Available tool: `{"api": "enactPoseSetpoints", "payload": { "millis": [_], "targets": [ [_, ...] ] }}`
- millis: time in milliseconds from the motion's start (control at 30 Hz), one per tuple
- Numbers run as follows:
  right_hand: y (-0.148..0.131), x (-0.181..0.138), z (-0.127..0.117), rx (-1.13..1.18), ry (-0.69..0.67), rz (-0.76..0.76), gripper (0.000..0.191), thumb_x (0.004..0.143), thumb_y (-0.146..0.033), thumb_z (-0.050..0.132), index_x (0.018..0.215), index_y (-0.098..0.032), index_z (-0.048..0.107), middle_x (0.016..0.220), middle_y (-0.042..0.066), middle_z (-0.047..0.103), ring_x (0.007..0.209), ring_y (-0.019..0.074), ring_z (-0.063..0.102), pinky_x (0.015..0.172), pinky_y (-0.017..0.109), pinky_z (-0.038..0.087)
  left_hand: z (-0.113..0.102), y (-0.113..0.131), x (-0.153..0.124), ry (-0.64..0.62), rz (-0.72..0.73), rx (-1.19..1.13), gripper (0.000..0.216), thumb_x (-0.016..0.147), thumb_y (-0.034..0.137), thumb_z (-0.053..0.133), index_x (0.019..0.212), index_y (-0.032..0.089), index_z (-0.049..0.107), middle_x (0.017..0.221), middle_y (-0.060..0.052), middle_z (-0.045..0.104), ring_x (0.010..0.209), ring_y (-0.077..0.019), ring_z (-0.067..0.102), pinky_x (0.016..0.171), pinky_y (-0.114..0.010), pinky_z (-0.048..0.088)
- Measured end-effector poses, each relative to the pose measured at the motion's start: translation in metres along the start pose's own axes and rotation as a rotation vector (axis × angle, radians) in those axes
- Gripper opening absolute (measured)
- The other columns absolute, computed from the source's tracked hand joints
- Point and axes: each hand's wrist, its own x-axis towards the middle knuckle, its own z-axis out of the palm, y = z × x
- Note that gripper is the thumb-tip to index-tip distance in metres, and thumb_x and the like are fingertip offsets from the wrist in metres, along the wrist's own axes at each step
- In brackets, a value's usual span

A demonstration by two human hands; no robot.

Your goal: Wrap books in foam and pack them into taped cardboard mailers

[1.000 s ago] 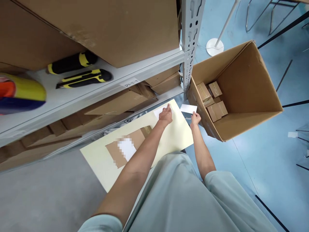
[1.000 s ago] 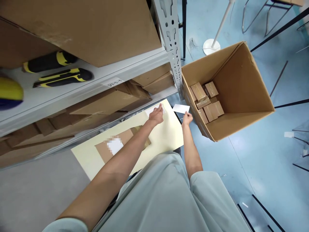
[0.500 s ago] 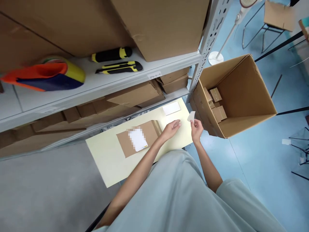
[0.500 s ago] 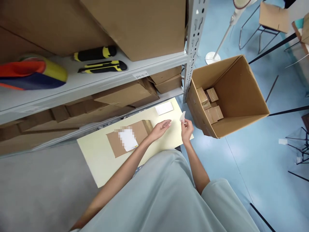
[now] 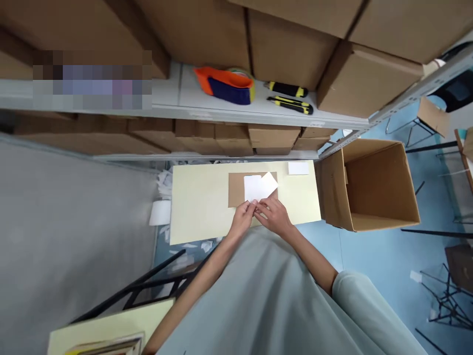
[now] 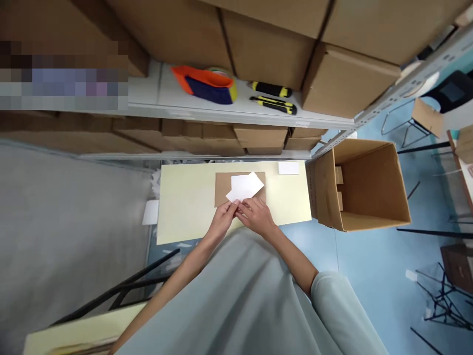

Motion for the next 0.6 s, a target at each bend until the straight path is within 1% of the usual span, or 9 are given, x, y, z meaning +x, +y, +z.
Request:
{"api": "enactPoseSetpoints", "payload": {
  "millis": [67, 133, 200, 233, 300, 367, 400, 500, 600],
  "targets": [
    [-0.011, 0.011, -0.006, 0.045, -0.045, -0.016, 0.024, 0.11, -0.034, 0.065, 0.127, -0.023, 0.076, 0.112, 0.011, 0.078, 0.099, 0.0227, 0.07, 0.084, 0.035, 0.053, -0.022, 0.0, -0.003, 0.007, 0.007, 0.015, 0.067, 0.071, 0.086, 0.077, 0.081, 0.02, 0.07, 0.078, -0.004, 0.074, 0.08, -0.0233, 0.072, 0.08, -0.038, 0.063],
    [-0.017, 0.024, -0.015, 0.081, -0.052, 0.019, 0.026, 0.11, -0.032, 0.065, 0.132, -0.023, 0.075, 0.122, 0.014, 0.076, 0.111, 0.0257, 0.07, 0.093, 0.038, 0.054, -0.043, 0.002, -0.006, -0.042, 0.009, 0.037, 0.067, 0.067, 0.086, 0.079, 0.081, 0.021, 0.069, 0.08, -0.003, 0.075, 0.079, -0.0248, 0.073, 0.079, -0.041, 0.065],
    [-0.018, 0.039, -0.023, 0.135, -0.061, 0.079, 0.031, 0.107, -0.035, 0.068, 0.135, -0.023, 0.075, 0.131, 0.017, 0.074, 0.123, 0.0295, 0.066, 0.102, 0.043, 0.053, -0.061, 0.006, -0.009, -0.101, 0.03, 0.107, 0.064, 0.069, 0.084, 0.078, 0.078, 0.022, 0.067, 0.079, -0.003, 0.075, 0.079, -0.025, 0.075, 0.079, -0.041, 0.065],
    [-0.018, 0.047, -0.027, 0.187, -0.093, 0.111, 0.03, 0.106, -0.039, 0.07, 0.131, -0.023, 0.077, 0.129, 0.016, 0.075, 0.122, 0.0298, 0.067, 0.103, 0.044, 0.053, -0.07, 0.009, -0.011, -0.123, 0.052, 0.162, 0.062, 0.073, 0.083, 0.077, 0.076, 0.022, 0.066, 0.079, -0.002, 0.074, 0.079, -0.0247, 0.076, 0.078, -0.039, 0.064],
    [-0.018, 0.06, -0.031, 0.348, -0.22, 0.198, 0.028, 0.104, -0.049, 0.071, 0.109, -0.023, 0.082, 0.108, 0.01, 0.08, 0.103, 0.0258, 0.07, 0.093, 0.039, 0.055, -0.086, 0.017, -0.014, -0.145, 0.112, 0.265, 0.059, 0.08, 0.081, 0.072, 0.074, 0.023, 0.066, 0.076, -0.002, 0.074, 0.079, -0.0235, 0.076, 0.075, -0.034, 0.062],
    [-0.021, 0.069, -0.033, 0.544, -0.34, 0.343, 0.041, 0.101, -0.06, 0.071, 0.085, -0.023, 0.079, 0.079, 0.002, 0.074, 0.075, 0.0188, 0.065, 0.073, 0.031, 0.052, -0.1, 0.026, -0.014, -0.148, 0.163, 0.304, 0.058, 0.084, 0.08, 0.07, 0.078, 0.022, 0.07, 0.076, -0.002, 0.074, 0.075, -0.0213, 0.074, 0.071, -0.031, 0.06],
    [-0.024, 0.072, -0.033, 0.635, -0.367, 0.425, 0.048, 0.097, -0.066, 0.072, 0.078, -0.022, 0.075, 0.071, -0.001, 0.069, 0.067, 0.0163, 0.059, 0.066, 0.028, 0.048, -0.105, 0.03, -0.013, -0.146, 0.176, 0.294, 0.058, 0.083, 0.08, 0.071, 0.081, 0.021, 0.072, 0.076, -0.002, 0.074, 0.072, -0.02, 0.073, 0.068, -0.03, 0.059],
    [-0.039, 0.076, -0.032, 0.834, -0.317, 0.615, 0.058, 0.084, -0.076, 0.079, 0.07, -0.021, 0.069, 0.064, -0.003, 0.062, 0.06, 0.0131, 0.052, 0.056, 0.025, 0.04, -0.114, 0.043, -0.009, -0.12, 0.176, 0.212, 0.058, 0.078, 0.077, 0.078, 0.08, 0.02, 0.074, 0.075, -0.003, 0.075, 0.063, -0.0167, 0.068, 0.064, -0.028, 0.057],
    [-0.056, 0.077, -0.03, 0.922, -0.226, 0.697, 0.062, 0.077, -0.08, 0.081, 0.067, -0.021, 0.064, 0.064, -0.003, 0.059, 0.059, 0.0119, 0.048, 0.055, 0.025, 0.038, -0.117, 0.056, -0.01, -0.058, 0.162, 0.123, 0.054, 0.075, 0.073, 0.084, 0.073, 0.02, 0.072, 0.069, -0.003, 0.073, 0.062, -0.0162, 0.066, 0.065, -0.029, 0.057]
  ]
}}
